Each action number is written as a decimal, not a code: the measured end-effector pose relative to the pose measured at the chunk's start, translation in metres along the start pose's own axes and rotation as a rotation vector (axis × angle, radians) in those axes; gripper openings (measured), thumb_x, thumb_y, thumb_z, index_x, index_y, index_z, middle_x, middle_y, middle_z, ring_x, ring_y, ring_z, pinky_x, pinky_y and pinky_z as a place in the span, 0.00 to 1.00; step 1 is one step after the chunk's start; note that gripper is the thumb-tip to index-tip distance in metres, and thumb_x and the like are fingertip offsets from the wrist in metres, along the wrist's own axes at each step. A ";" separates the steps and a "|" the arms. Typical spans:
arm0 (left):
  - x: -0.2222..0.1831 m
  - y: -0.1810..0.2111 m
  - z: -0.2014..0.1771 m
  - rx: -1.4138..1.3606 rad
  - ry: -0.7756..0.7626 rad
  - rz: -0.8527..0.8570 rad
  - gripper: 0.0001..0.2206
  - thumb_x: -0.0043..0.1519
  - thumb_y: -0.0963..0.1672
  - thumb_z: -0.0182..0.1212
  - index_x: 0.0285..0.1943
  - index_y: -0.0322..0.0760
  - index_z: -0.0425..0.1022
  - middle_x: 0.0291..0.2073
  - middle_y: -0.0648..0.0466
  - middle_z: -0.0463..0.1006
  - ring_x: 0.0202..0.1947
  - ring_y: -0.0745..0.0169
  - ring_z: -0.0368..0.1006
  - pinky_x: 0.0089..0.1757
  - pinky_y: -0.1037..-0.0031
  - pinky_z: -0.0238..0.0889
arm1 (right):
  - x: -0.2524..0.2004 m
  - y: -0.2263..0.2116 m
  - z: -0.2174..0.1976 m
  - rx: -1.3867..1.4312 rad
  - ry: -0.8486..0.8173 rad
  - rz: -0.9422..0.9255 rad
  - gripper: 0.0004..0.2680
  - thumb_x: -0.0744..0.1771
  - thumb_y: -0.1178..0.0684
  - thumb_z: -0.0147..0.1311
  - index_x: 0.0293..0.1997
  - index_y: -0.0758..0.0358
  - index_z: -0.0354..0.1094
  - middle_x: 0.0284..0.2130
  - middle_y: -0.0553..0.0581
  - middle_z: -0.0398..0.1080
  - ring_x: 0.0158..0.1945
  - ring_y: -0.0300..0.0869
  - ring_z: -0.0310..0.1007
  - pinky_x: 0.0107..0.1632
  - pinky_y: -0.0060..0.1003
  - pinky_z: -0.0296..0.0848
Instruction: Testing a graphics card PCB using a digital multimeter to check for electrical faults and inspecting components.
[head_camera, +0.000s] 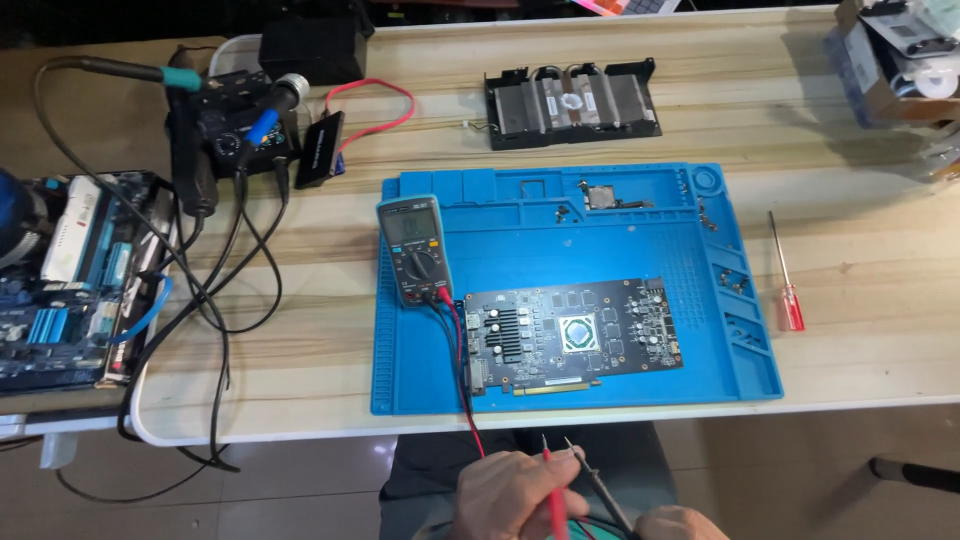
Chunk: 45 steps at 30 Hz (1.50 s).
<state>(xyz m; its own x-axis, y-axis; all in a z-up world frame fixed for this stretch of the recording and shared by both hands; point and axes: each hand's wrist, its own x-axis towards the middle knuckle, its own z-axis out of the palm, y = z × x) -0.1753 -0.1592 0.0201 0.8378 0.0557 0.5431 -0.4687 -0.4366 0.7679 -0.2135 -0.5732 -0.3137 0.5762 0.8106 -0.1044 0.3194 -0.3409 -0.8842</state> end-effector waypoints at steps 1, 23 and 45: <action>-0.001 -0.005 0.001 -0.014 0.080 0.019 0.10 0.73 0.48 0.61 0.55 0.42 0.83 0.38 0.58 0.90 0.29 0.67 0.86 0.35 0.73 0.79 | 0.042 -0.052 -0.039 0.000 0.001 0.007 0.12 0.74 0.46 0.54 0.42 0.62 0.81 0.33 0.52 0.80 0.37 0.48 0.87 0.42 0.42 0.81; 0.016 -0.112 -0.023 0.345 0.049 -0.351 0.17 0.61 0.44 0.76 0.53 0.40 0.72 0.59 0.46 0.83 0.48 0.49 0.83 0.45 0.66 0.83 | 0.211 -0.232 -0.159 -0.755 1.060 0.275 0.14 0.67 0.47 0.68 0.56 0.55 0.73 0.60 0.53 0.81 0.69 0.50 0.76 0.78 0.55 0.63; 0.020 -0.120 -0.034 0.143 -0.026 -0.203 0.17 0.63 0.45 0.75 0.53 0.40 0.70 0.61 0.32 0.82 0.64 0.37 0.82 0.64 0.56 0.73 | 0.225 -0.240 -0.161 -0.573 1.229 0.328 0.13 0.70 0.59 0.68 0.60 0.62 0.73 0.58 0.57 0.81 0.61 0.52 0.78 0.71 0.50 0.67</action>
<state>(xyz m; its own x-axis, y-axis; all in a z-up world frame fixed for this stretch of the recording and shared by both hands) -0.1120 -0.0755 -0.0501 0.9185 0.1328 0.3724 -0.2475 -0.5413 0.8036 -0.0397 -0.3859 -0.0513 0.8722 -0.1736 0.4574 0.1305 -0.8185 -0.5595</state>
